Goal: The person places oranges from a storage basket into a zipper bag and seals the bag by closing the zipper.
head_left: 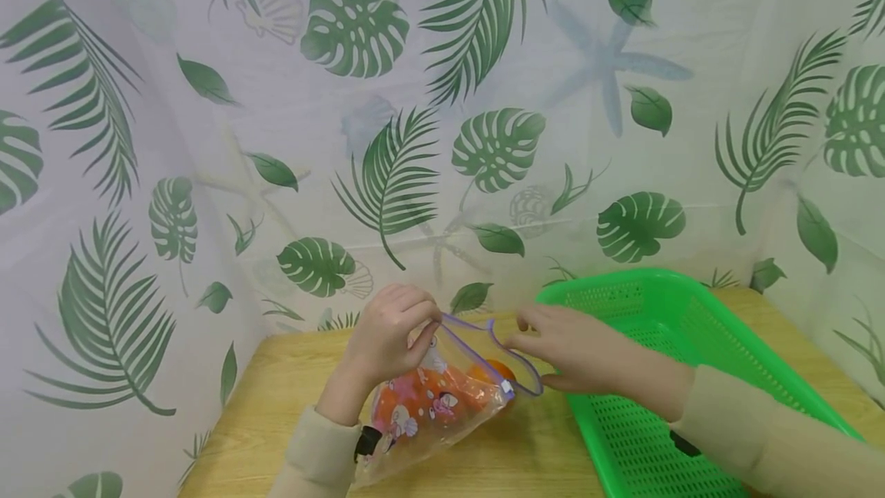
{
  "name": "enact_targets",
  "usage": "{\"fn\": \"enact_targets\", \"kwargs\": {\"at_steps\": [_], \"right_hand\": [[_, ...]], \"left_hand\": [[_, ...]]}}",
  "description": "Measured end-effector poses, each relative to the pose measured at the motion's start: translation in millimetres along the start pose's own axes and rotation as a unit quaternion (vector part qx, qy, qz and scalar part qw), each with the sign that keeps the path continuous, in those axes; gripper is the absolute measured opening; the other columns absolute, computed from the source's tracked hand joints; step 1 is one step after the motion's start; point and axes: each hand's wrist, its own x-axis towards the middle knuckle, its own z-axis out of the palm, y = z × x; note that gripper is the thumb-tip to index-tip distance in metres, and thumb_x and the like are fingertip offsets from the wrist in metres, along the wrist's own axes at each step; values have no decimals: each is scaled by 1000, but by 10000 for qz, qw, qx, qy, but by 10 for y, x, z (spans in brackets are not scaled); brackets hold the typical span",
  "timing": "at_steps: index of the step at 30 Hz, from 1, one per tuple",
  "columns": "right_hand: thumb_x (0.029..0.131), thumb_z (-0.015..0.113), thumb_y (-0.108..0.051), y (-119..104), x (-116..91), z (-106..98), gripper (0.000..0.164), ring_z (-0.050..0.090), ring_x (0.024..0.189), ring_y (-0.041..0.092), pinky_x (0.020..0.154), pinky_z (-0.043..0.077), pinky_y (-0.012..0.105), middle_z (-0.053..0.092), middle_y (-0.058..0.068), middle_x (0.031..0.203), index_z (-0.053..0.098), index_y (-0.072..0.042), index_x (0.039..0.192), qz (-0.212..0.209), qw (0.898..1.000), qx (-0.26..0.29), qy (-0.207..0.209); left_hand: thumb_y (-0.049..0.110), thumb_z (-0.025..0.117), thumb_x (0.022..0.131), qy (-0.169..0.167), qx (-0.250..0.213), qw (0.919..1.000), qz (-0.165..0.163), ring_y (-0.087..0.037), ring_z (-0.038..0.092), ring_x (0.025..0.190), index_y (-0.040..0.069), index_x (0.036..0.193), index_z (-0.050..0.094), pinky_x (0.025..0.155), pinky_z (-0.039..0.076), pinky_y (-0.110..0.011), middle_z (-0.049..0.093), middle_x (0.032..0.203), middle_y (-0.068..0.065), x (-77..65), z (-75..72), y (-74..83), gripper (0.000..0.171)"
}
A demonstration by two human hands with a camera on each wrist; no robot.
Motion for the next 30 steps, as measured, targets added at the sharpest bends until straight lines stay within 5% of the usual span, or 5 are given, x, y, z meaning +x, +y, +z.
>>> {"fn": "enact_targets", "kwargs": {"at_steps": [30], "right_hand": [[74,96,-33,139,-436,-113,72,61,119,36,87,59,56,60,14,133,64,-21,137,1019,9897,248,-973]], "left_hand": [[8,76,84,-234,-31,9995,-221,-18,72,86,15,87,72,83,59,-36,75,88,3,-38,29,-9,8]]}}
